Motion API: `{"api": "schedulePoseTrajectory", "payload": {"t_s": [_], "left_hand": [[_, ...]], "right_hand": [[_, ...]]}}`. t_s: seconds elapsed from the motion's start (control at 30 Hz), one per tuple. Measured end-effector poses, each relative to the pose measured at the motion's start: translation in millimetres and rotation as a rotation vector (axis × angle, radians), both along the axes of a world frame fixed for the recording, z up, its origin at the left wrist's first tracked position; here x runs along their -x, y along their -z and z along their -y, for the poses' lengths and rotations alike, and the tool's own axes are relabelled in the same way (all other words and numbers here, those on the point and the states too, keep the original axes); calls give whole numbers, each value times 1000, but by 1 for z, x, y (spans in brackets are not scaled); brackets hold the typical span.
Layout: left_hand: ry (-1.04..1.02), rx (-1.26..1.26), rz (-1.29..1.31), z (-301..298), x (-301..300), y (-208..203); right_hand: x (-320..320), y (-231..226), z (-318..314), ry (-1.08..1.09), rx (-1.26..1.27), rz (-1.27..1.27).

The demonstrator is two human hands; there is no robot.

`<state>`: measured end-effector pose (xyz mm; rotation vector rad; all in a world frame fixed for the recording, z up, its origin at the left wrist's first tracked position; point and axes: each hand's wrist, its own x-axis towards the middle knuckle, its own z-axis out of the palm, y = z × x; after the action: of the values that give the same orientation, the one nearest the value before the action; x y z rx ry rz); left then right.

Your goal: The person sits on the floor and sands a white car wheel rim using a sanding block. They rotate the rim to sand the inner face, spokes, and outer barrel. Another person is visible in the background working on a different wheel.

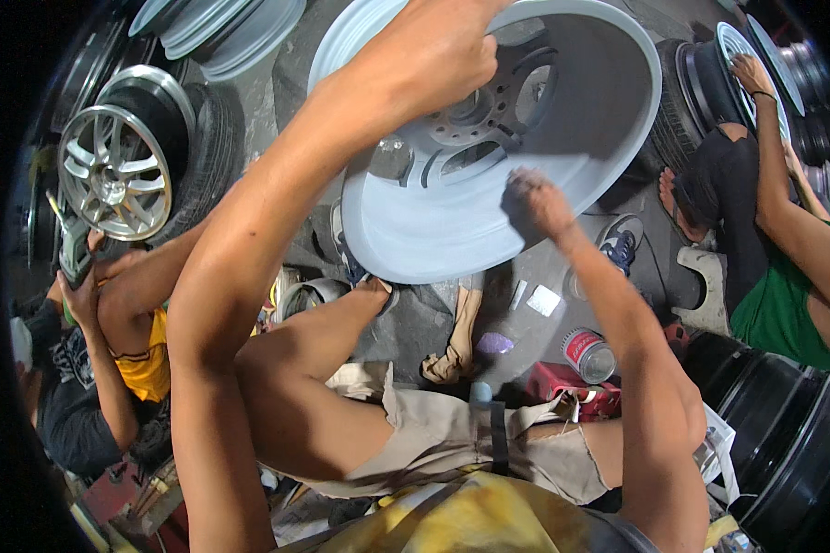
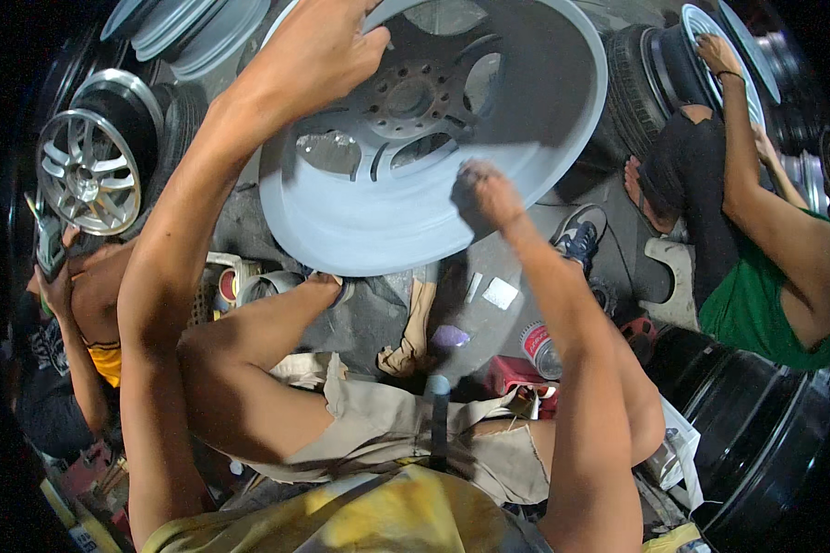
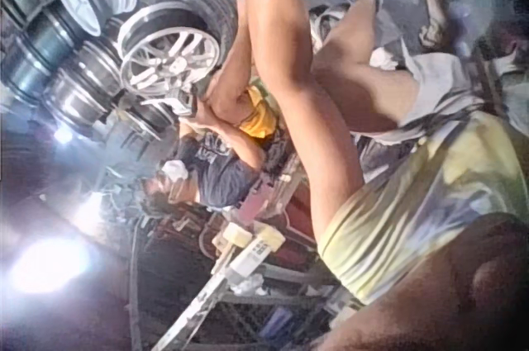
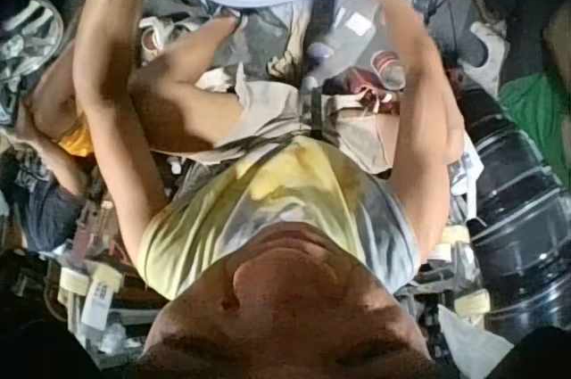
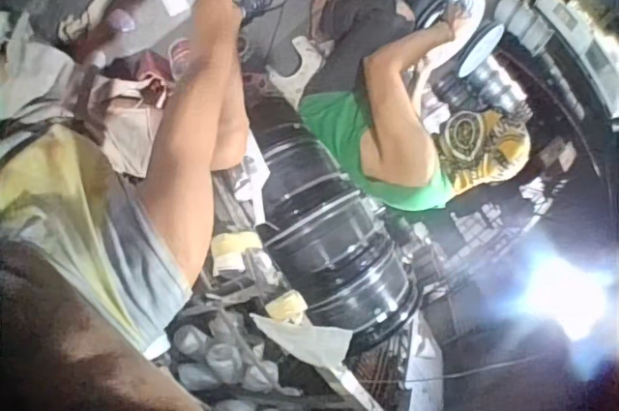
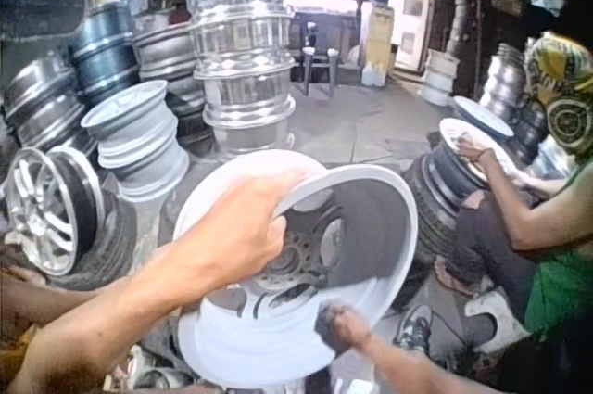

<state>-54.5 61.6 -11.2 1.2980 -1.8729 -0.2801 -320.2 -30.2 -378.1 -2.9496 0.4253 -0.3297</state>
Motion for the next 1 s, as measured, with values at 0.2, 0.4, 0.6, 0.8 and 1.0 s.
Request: {"api": "schedulePoseTrajectory", "payload": {"t_s": [0.2, 0.4, 0.6, 0.8, 1.0], "left_hand": [[-29, -27, -34, 5, 6, -9], [-63, -17, 2, -7, 5, -12], [-74, -5, -67, -11, -6, -3], [-4, 63, -68, 20, 13, 5], [-134, -77, 20, -2, 7, -9]], "right_hand": [[-102, -11, -146, 367, -563, 299], [-170, -140, -193, 220, -1045, 689], [-35, -21, -18, 94, -157, -50], [-112, -7, -108, 265, -440, 413], [-168, -98, -168, 128, -912, 537]]}}
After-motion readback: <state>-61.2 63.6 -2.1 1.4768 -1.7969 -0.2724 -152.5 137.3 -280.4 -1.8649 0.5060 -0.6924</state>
